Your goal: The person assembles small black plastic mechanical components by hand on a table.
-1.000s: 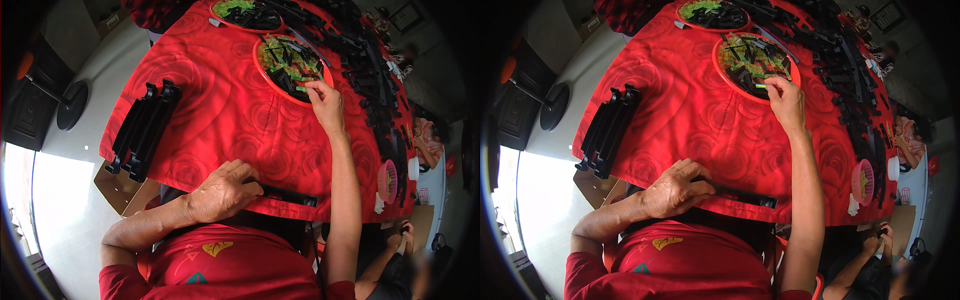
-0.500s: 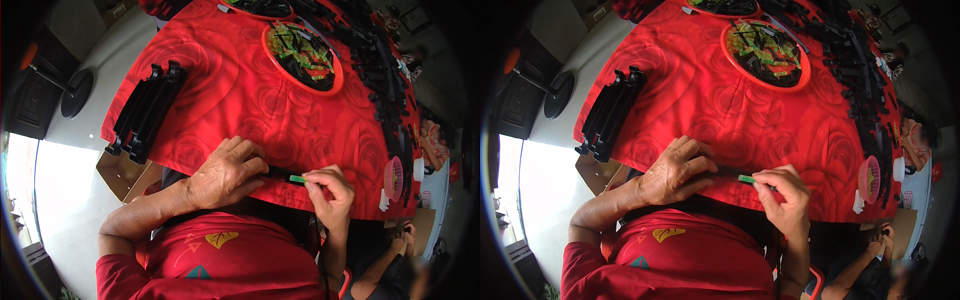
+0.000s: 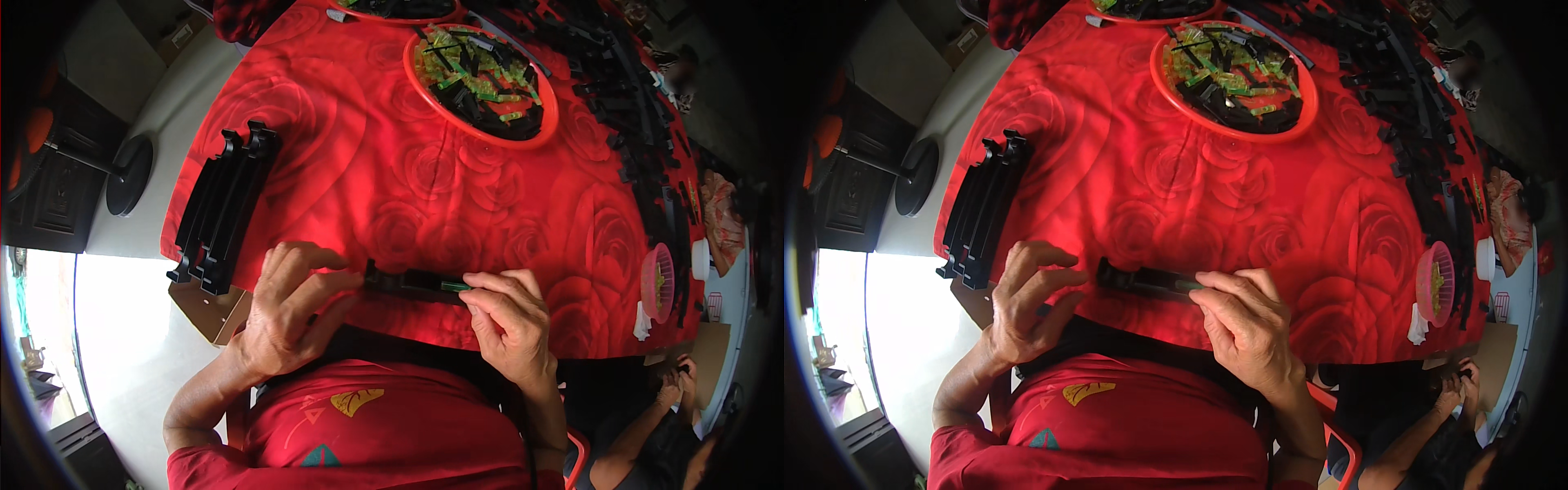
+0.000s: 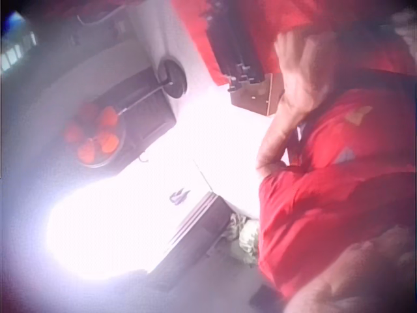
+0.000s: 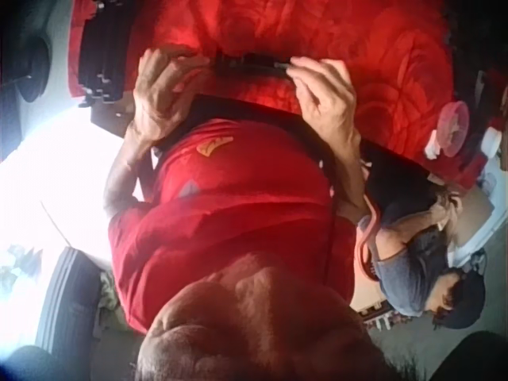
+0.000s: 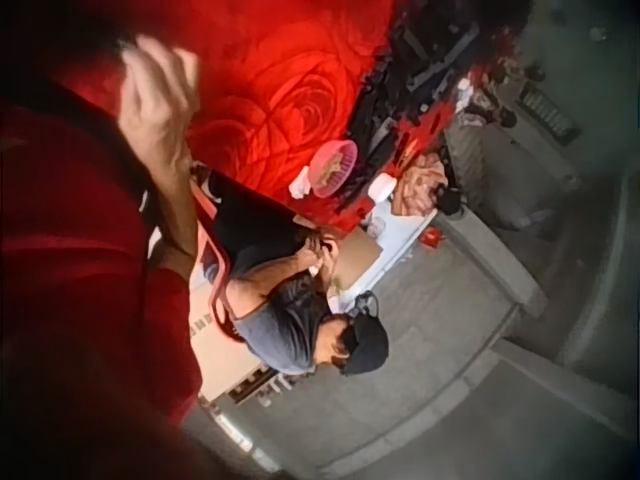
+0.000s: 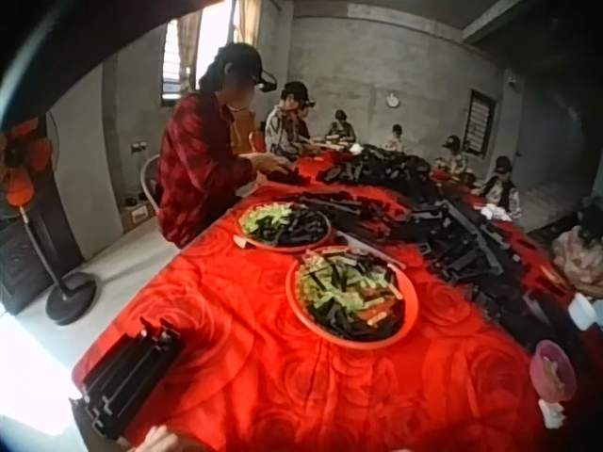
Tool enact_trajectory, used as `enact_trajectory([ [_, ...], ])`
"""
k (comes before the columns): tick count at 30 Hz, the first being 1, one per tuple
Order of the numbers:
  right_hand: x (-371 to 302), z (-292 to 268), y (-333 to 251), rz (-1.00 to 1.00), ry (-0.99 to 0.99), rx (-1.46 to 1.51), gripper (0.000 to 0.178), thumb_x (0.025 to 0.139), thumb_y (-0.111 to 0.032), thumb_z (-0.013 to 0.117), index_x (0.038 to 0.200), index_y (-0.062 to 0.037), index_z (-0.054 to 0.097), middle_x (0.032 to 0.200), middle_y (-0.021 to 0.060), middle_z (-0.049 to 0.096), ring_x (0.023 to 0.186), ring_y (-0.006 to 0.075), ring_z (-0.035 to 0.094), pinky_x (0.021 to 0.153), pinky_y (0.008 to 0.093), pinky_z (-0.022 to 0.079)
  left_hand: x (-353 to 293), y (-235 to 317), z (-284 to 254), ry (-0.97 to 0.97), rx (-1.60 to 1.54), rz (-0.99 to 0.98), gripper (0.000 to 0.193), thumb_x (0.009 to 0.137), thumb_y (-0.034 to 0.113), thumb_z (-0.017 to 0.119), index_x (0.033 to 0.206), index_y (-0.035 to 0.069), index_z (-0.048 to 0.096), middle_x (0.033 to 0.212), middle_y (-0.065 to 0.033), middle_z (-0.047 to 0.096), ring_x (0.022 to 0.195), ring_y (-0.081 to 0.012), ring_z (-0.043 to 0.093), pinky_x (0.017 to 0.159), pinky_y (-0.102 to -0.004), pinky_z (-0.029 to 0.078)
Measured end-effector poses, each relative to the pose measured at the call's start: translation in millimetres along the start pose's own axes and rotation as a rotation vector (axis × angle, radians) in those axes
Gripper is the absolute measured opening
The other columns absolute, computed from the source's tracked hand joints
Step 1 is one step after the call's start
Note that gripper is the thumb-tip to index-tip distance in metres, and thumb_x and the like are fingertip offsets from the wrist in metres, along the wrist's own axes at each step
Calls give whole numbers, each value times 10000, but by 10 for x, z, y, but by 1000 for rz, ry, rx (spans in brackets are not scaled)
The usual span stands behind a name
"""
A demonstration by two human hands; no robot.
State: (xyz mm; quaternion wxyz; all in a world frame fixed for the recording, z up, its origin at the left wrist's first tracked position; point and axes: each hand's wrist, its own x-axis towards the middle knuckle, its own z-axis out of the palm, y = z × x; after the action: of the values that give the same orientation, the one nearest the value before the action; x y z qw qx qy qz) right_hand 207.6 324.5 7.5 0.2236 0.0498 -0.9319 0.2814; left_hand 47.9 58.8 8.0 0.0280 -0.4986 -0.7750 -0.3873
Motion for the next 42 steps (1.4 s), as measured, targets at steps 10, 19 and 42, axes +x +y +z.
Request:
enact_trajectory([
  [10,-299,-437,-21,157,160,16,256,807,124,764,1024,-12,782,1040,142,778,858,277,700,719,362,542,-565,-134,-404,236,88,-316,228,834,-101,628,1028,-25,721,926,-169,681,868,-320,667,801,-405,529],
  [19,-1597,-427,-200,891,328,238,135,945,27,679,1067,28,738,862,94,748,790,135,697,731,277,541,-1083,-350,-572,309,266,-364,397,930,54,644,1321,-14,651,1257,-240,640,1155,-386,607,1006,-499,474],
  [42,-1702,-414,-197,814,209,311,173,1061,-5,645,1188,92,712,1079,251,768,948,282,769,883,455,670,138,-526,-468,194,724,-647,508,938,346,806,1239,4,583,1113,-186,564,946,-348,652,700,-487,548],
])
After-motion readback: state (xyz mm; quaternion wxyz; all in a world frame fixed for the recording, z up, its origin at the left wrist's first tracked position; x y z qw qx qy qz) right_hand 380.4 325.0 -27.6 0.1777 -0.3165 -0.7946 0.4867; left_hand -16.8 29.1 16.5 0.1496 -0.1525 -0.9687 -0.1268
